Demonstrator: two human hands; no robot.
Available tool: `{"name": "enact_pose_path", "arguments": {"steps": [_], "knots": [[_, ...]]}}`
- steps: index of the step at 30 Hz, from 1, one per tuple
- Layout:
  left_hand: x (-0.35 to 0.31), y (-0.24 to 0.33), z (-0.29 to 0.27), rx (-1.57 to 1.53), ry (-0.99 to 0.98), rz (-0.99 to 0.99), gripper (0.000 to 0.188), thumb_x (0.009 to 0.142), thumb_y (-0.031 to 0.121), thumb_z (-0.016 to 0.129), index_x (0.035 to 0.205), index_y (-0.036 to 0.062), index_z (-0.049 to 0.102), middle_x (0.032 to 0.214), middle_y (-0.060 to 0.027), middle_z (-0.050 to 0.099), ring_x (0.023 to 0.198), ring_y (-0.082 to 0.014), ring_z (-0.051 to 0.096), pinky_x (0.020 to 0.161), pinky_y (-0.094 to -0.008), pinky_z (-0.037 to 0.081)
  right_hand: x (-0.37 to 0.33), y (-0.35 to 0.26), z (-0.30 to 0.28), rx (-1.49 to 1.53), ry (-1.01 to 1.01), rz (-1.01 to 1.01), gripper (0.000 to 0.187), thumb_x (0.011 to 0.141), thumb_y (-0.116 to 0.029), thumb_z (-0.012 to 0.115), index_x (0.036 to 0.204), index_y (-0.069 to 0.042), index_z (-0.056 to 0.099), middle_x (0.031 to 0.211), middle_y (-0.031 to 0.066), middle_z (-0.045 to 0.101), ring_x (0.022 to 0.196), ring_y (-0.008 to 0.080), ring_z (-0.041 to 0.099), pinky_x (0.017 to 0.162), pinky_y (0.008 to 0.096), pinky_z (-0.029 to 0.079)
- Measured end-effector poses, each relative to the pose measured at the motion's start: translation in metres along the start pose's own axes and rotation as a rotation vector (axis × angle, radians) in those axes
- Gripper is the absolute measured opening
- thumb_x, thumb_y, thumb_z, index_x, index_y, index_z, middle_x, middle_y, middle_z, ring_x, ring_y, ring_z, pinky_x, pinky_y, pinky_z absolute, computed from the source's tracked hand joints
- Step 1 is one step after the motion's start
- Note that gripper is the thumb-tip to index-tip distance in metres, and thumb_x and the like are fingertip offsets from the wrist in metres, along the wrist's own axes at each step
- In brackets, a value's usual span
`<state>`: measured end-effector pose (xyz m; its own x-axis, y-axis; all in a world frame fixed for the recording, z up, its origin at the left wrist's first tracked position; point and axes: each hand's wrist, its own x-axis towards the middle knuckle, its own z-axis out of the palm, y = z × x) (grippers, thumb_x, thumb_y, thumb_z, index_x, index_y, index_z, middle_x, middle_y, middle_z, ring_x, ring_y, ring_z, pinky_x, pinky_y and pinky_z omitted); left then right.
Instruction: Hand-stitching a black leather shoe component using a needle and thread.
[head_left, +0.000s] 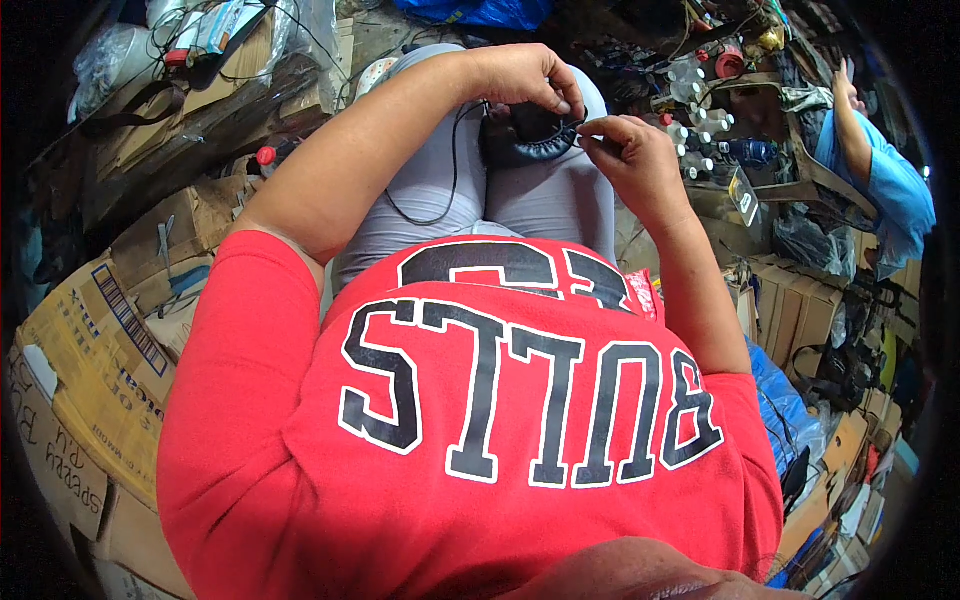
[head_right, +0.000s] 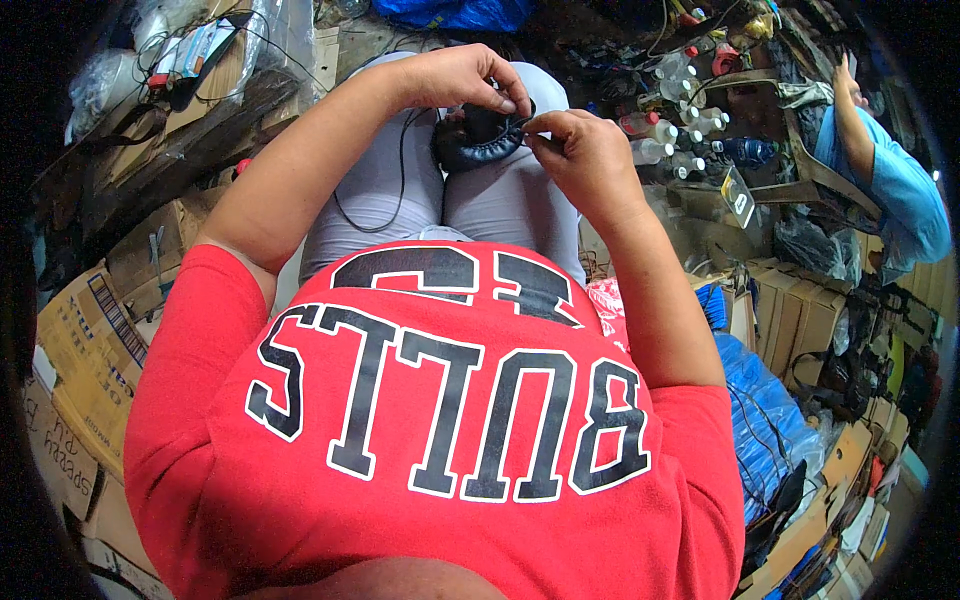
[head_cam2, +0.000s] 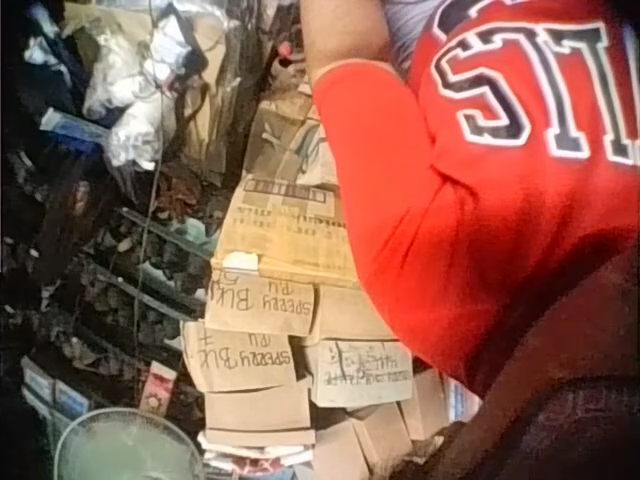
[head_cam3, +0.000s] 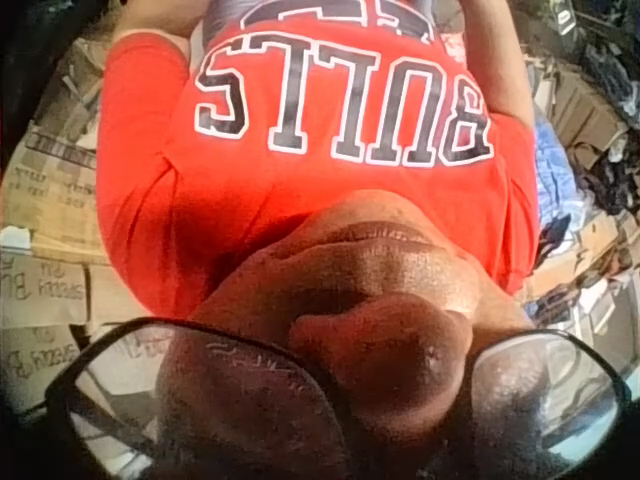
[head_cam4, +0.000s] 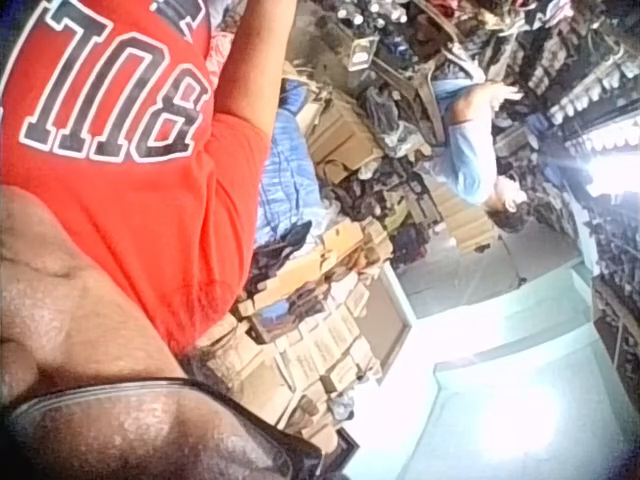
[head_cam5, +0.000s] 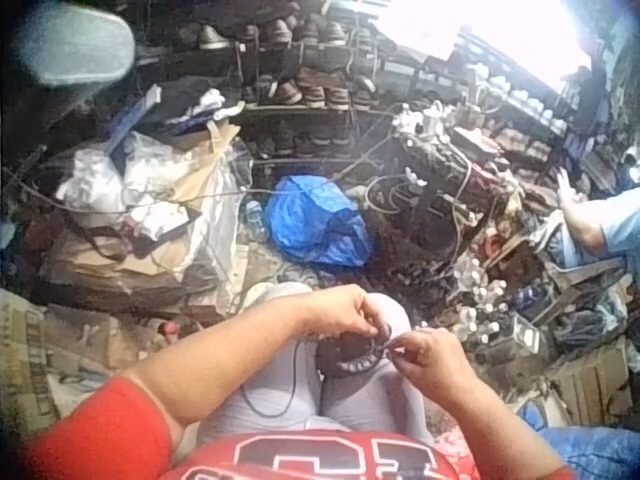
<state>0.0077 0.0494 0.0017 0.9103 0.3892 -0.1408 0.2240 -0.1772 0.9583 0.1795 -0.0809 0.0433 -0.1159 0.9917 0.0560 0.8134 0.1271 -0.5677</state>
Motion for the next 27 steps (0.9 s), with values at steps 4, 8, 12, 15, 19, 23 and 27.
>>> {"name": "enact_pose_path", "arguments": {"steps": [4, 8, 12, 15, 19, 23, 27], "knots": [[0.002, -0.006, -0.003, 0.053, -0.054, 0.081, 0.02, 0.081, 0.014, 0.065, 0.1, 0.0091, 0.069, 0.093, -0.0012, 0.066, 0.088, -0.0099, 0.057, 0.071, -0.0279, 0.046, 0.008, -0.005, -0.013, -0.108, -0.118, -0.06, 0.011, 0.075, -0.01, 0.067, 0.086, -0.008, 0.069, 0.077, 0.0118, 0.064, 0.066, 0.0244, 0.064, 0.06, 0.0317, 0.05], [-0.003, 0.02, 0.001, -0.019, -0.066, -0.105, 0.023, 0.08, 0.013, 0.065, 0.103, 0.0076, 0.068, 0.096, -0.0025, 0.067, 0.091, -0.012, 0.058, 0.083, -0.0286, 0.045, 0.007, 0.0, -0.008, -0.162, -0.083, -0.142, 0.013, 0.076, -0.011, 0.067, 0.088, -0.008, 0.069, 0.076, 0.0113, 0.063, 0.064, 0.0238, 0.064, 0.063, 0.0313, 0.049], [-0.001, 0.004, -0.002, -0.014, -0.101, -0.064, 0.026, 0.079, 0.012, 0.065, 0.104, 0.0071, 0.067, 0.097, -0.002, 0.067, 0.087, -0.0123, 0.058, 0.082, -0.0275, 0.045, 0.002, 0.017, -0.004, 0.13, -0.152, 0.076, 0.015, 0.079, -0.012, 0.066, 0.093, -0.009, 0.069, 0.077, 0.008, 0.06, 0.067, 0.0164, 0.058, 0.066, 0.026, 0.046], [0.002, -0.01, -0.002, 0.022, -0.086, 0.039, 0.028, 0.076, 0.01, 0.067, 0.104, 0.0071, 0.067, 0.095, -0.0015, 0.067, 0.084, -0.0117, 0.059, 0.076, -0.0263, 0.047, 0.002, 0.034, -0.002, 0.421, -0.273, 0.148, 0.02, 0.081, -0.008, 0.064, 0.101, -0.009, 0.069, 0.083, 0.0024, 0.057, 0.079, 0.0108, 0.053, 0.07, 0.024, 0.043], [0.003, -0.002, 0.0, -0.011, -0.094, 0.008, 0.029, 0.075, 0.008, 0.068, 0.103, 0.0058, 0.067, 0.095, -0.0029, 0.067, 0.085, -0.0124, 0.06, 0.079, -0.0261, 0.046, 0.002, 0.051, 0.004, 0.603, -0.328, 0.204, 0.023, 0.081, -0.006, 0.064, 0.104, -0.008, 0.068, 0.091, 0.0013, 0.06, 0.089, 0.0089, 0.053, 0.078, 0.0225, 0.042], [0.004, -0.005, -0.003, -0.021, -0.098, 0.025, 0.028, 0.074, 0.007, 0.067, 0.102, 0.0044, 0.067, 0.095, -0.004, 0.067, 0.086, -0.0124, 0.06, 0.082, -0.026, 0.046, 0.006, 0.053, 0.011, 0.797, -0.333, 0.332, 0.021, 0.082, -0.008, 0.064, 0.102, -0.006, 0.068, 0.098, 0.0019, 0.062, 0.094, 0.0092, 0.054, 0.083, 0.0221, 0.041], [0.004, -0.008, -0.001, -0.051, -0.09, 0.059, 0.027, 0.074, 0.006, 0.067, 0.101, 0.004, 0.068, 0.093, -0.0043, 0.067, 0.086, -0.0124, 0.06, 0.081, -0.0261, 0.046, 0.006, 0.064, 0.013, 0.828, -0.327, 0.26, 0.019, 0.082, -0.008, 0.064, 0.101, -0.005, 0.068, 0.097, 0.0012, 0.063, 0.092, 0.0088, 0.055, 0.083, 0.0223, 0.042]]}}
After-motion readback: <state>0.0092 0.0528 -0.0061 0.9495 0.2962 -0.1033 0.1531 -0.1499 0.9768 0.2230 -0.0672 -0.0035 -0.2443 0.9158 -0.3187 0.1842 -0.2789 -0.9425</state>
